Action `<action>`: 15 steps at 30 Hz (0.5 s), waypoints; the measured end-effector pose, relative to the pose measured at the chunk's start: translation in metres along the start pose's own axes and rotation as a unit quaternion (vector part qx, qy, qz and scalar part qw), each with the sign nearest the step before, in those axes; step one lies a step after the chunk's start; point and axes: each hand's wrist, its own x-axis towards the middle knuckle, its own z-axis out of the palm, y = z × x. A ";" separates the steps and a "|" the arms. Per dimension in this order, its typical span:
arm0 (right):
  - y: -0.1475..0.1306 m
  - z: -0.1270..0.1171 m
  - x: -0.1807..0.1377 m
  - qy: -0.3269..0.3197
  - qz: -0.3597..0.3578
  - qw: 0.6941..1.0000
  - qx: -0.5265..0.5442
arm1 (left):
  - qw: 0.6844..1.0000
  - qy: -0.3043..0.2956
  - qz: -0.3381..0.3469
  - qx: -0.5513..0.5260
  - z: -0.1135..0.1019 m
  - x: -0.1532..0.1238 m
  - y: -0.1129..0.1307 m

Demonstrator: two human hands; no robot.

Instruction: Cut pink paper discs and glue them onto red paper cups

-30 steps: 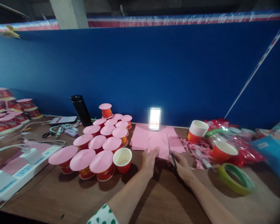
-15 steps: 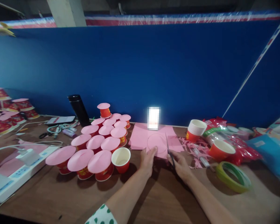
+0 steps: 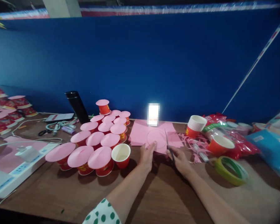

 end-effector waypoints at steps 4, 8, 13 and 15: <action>-0.001 0.001 0.000 0.002 -0.003 1.000 -0.007 | 1.000 0.006 -0.008 -0.008 0.002 0.000 0.000; -0.002 0.001 -0.001 -0.002 -0.004 1.000 -0.014 | 1.000 0.003 -0.005 0.016 0.001 0.000 0.000; -0.003 0.001 0.000 -0.001 -0.002 1.000 -0.010 | 0.998 0.019 0.006 0.053 -0.001 0.002 -0.002; -0.002 0.001 0.000 -0.001 -0.001 1.000 -0.007 | 0.997 0.031 0.011 0.065 -0.002 0.003 -0.003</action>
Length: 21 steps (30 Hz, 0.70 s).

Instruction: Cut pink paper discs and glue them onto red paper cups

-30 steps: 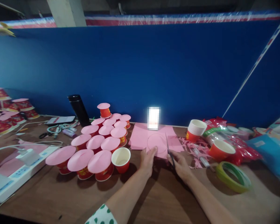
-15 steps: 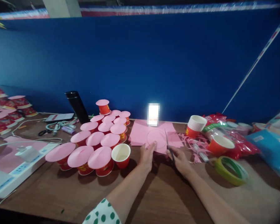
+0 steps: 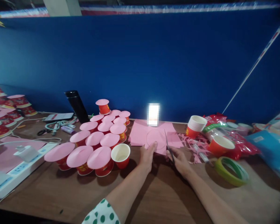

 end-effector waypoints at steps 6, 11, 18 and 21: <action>0.003 0.000 0.000 -0.003 -0.001 1.000 0.013 | 1.000 0.009 -0.002 0.003 0.001 -0.001 0.004; 0.002 0.000 -0.001 0.003 0.002 1.000 0.008 | 1.000 0.017 -0.007 0.002 0.001 0.000 0.003; 0.000 -0.001 -0.001 -0.005 -0.005 1.000 0.006 | 1.000 -0.001 -0.020 -0.020 0.002 -0.002 0.004; 0.001 -0.001 -0.001 -0.005 -0.007 1.000 0.000 | 0.999 0.004 -0.029 -0.017 0.003 -0.004 0.007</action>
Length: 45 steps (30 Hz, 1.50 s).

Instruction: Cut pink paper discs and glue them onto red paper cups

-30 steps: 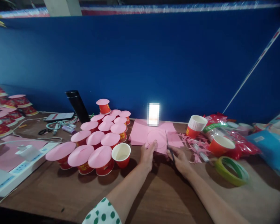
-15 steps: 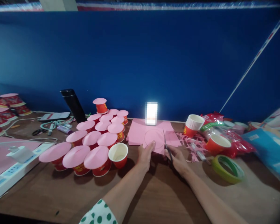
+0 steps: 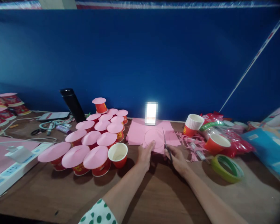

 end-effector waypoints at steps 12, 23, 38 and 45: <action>-0.001 0.001 0.001 0.008 0.006 1.000 -0.001 | 1.000 -0.010 0.006 -0.002 0.000 -0.002 0.003; 0.001 0.000 0.000 0.003 0.003 1.000 -0.010 | 1.000 -0.016 0.012 0.003 -0.003 0.004 -0.004; -0.001 0.000 0.000 0.000 -0.003 1.000 -0.005 | 1.000 -0.008 0.019 0.014 -0.004 0.006 -0.006; 0.001 0.000 0.000 -0.002 0.010 1.000 -0.007 | 1.000 -0.002 0.001 -0.003 -0.004 0.004 -0.005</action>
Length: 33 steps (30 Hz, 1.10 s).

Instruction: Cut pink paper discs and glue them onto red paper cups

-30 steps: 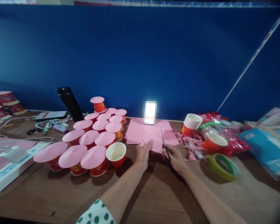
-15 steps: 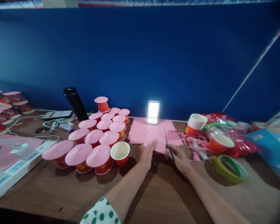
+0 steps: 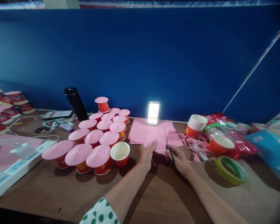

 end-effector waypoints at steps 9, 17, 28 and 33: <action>-0.004 0.001 0.000 0.001 -0.008 1.000 -0.006 | 0.999 0.025 0.000 0.033 -0.002 0.004 -0.003; -0.001 0.000 0.000 -0.002 -0.003 1.000 -0.008 | 0.999 0.037 0.011 0.037 -0.002 0.003 -0.001; 0.001 -0.002 0.000 0.000 0.000 1.000 0.000 | 0.998 0.029 0.030 0.047 0.001 0.001 -0.001; 0.003 -0.002 0.001 -0.002 -0.008 1.000 0.006 | 0.999 -0.009 0.036 0.038 0.001 -0.001 0.000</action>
